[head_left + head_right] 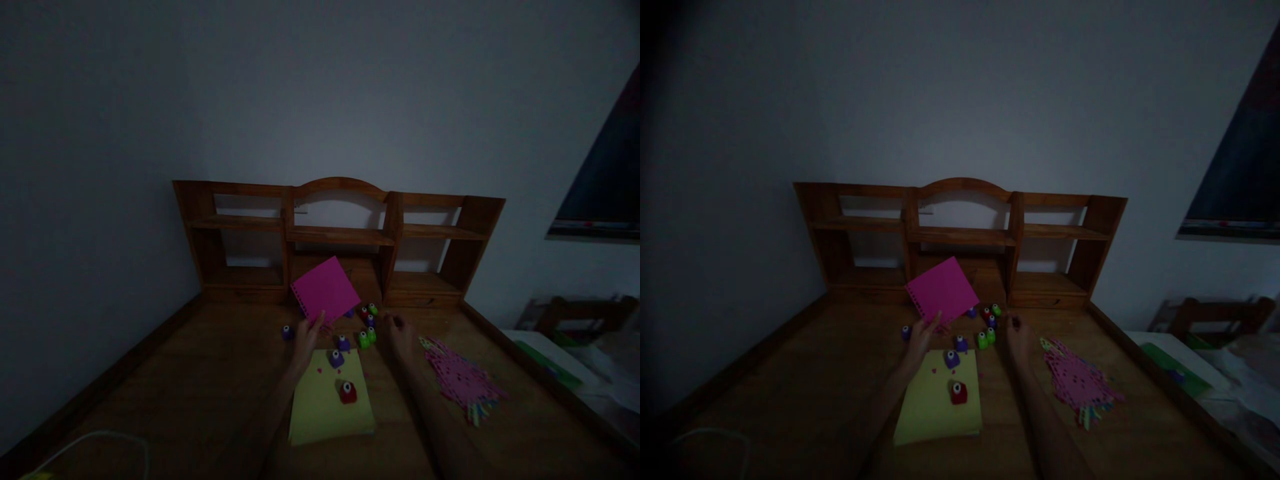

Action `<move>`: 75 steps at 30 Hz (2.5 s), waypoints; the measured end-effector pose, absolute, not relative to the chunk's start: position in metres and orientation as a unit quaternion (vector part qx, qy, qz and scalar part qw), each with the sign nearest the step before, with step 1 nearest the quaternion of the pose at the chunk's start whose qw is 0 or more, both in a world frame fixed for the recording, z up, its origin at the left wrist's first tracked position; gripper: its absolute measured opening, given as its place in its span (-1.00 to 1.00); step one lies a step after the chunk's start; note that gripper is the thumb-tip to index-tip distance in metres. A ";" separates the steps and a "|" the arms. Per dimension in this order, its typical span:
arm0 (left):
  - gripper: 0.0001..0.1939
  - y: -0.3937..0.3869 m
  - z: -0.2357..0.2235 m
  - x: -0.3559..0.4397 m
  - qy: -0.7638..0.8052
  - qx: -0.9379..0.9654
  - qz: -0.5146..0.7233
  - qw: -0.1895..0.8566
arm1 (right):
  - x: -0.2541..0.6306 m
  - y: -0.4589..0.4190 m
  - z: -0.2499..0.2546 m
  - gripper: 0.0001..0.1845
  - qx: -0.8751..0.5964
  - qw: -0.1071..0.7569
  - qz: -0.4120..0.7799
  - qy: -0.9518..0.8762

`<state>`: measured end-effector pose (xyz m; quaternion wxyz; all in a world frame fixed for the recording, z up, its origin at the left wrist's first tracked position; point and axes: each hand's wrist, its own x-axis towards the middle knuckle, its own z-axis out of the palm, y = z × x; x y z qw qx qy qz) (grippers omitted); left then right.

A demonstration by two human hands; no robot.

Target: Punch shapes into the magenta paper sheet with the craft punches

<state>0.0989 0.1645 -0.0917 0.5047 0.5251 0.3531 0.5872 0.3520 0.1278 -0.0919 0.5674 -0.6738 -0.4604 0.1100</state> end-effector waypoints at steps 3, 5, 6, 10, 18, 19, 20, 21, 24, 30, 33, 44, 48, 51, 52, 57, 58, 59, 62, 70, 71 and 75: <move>-0.49 0.165 -0.094 0.097 0.361 0.522 0.589 0.500 | 0.350 0.129 -0.095 -0.54 -0.659 0.574 0.121 -0.471; -0.50 0.165 -0.093 0.096 0.371 0.517 0.593 0.493 | 0.348 0.130 -0.096 -0.52 -0.652 0.582 0.135 -0.467; -0.51 0.164 -0.091 0.095 0.375 0.512 0.597 0.490 | 0.348 0.130 -0.097 -0.52 -0.650 0.584 0.140 -0.466; -0.53 0.161 -0.085 0.092 0.387 0.501 0.612 0.474 | 0.349 0.131 -0.101 -0.58 -0.649 0.585 0.132 -0.467; -0.53 0.160 -0.084 0.093 0.391 0.489 0.614 0.480 | 0.354 0.139 -0.113 -0.55 -0.634 0.586 0.125 -0.490; -0.53 0.160 -0.084 0.093 0.393 0.492 0.613 0.477 | 0.353 0.139 -0.114 -0.55 -0.633 0.585 0.123 -0.491; -0.53 0.160 -0.085 0.093 0.395 0.494 0.612 0.475 | 0.353 0.139 -0.114 -0.55 -0.633 0.585 0.122 -0.492; -0.53 0.161 -0.085 0.093 0.399 0.494 0.611 0.472 | 0.352 0.139 -0.114 -0.55 -0.631 0.587 0.123 -0.492; -0.52 0.163 -0.087 0.093 0.400 0.492 0.612 0.472 | 0.351 0.140 -0.113 -0.53 -0.619 0.595 0.131 -0.496; -0.53 0.164 -0.089 0.091 0.395 0.497 0.624 0.456 | 0.354 0.144 -0.118 -0.52 -0.607 0.589 0.135 -0.516; -0.55 0.163 -0.089 0.091 0.392 0.507 0.622 0.450 | 0.357 0.148 -0.123 -0.54 -0.613 0.548 0.103 -0.559; -0.54 0.160 -0.088 0.094 0.379 0.499 0.600 0.497 | 0.355 0.156 -0.124 -0.53 -0.640 0.393 0.039 -0.659; -0.55 0.162 -0.090 0.095 0.372 0.493 0.600 0.509 | 0.344 0.146 -0.109 -0.61 -0.652 0.470 0.065 -0.592; -0.54 0.164 -0.093 0.096 0.370 0.500 0.594 0.510 | 0.331 0.138 -0.095 -0.47 -0.556 0.650 0.197 -0.479; -0.54 0.164 -0.094 0.096 0.367 0.506 0.590 0.511 | 0.326 0.135 -0.092 -0.42 -0.507 0.693 0.268 -0.438; -0.55 0.156 -0.086 0.098 0.361 0.519 0.569 0.526 | 0.305 0.130 -0.088 -0.48 -0.378 0.667 0.526 -0.368; -0.54 0.154 -0.083 0.099 0.366 0.515 0.565 0.531 | 0.301 0.130 -0.088 -0.50 -0.373 0.650 0.543 -0.378; -0.54 0.151 -0.080 0.099 0.371 0.510 0.564 0.533 | 0.298 0.129 -0.089 -0.51 -0.367 0.636 0.555 -0.391; -0.53 0.146 -0.073 0.101 0.377 0.510 0.562 0.531 | 0.290 0.126 -0.090 -0.50 -0.342 0.621 0.561 -0.428; -0.60 0.147 -0.077 0.106 0.374 0.542 0.565 0.497 | 0.288 0.128 -0.095 -0.42 -0.344 0.614 0.526 -0.478; -0.61 0.147 -0.078 0.106 0.372 0.543 0.567 0.495 | 0.289 0.129 -0.096 -0.43 -0.348 0.602 0.529 -0.486; -0.61 0.145 -0.078 0.107 0.358 0.546 0.570 0.499 | 0.289 0.129 -0.101 -0.45 -0.343 0.585 0.547 -0.491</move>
